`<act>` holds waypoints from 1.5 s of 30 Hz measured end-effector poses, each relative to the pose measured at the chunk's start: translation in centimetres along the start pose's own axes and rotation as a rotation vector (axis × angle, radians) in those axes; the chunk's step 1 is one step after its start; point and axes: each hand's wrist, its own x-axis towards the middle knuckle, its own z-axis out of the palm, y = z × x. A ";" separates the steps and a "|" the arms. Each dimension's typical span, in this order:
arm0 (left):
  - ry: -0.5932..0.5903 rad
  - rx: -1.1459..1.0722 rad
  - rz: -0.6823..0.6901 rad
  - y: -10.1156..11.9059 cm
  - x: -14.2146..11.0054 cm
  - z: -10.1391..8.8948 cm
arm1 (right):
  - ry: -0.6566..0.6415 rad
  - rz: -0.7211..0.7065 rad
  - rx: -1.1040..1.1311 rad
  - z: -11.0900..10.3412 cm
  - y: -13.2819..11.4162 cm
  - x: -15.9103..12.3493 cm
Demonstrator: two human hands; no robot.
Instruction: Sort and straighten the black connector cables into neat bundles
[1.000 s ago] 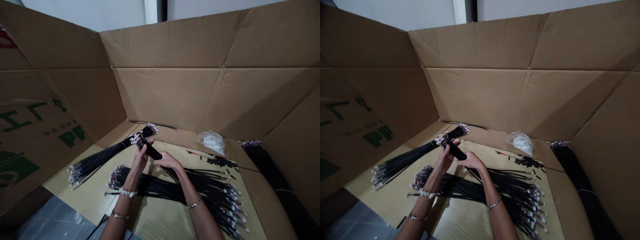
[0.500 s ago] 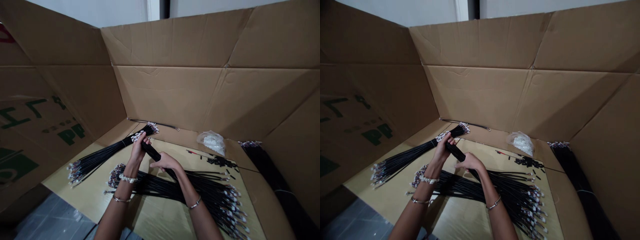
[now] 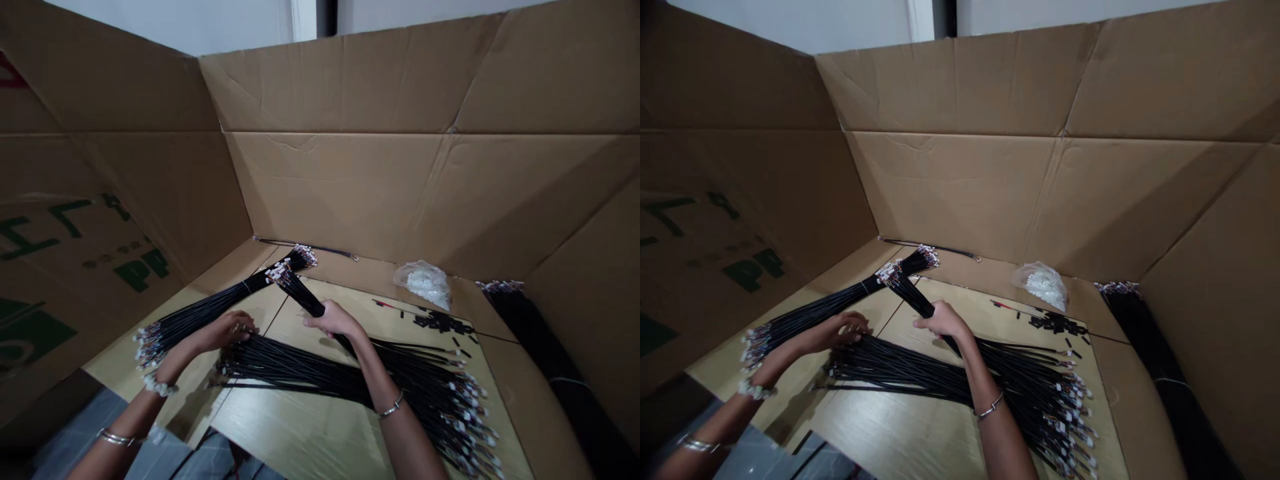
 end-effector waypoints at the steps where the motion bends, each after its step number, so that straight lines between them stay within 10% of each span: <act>1: -0.021 0.033 0.019 -0.5 -0.2 0.0 | 0.001 -0.003 0.003 0.0 0.0 0.0; 12: 0.242 -0.109 0.017 0.5 0.5 -1.8 | 0.021 -0.004 0.011 -0.1 0.8 0.3; 23: 0.692 -1.252 -0.157 4.6 2.5 2.0 | 0.009 -0.026 0.044 -0.2 0.8 0.3; 32: 0.662 -1.134 -0.083 9.9 5.0 5.4 | -0.036 -0.078 0.095 -0.1 0.8 0.2; 45: 0.833 -1.321 -0.057 11.0 6.9 6.3 | 0.009 -0.108 0.032 -0.2 1.1 0.5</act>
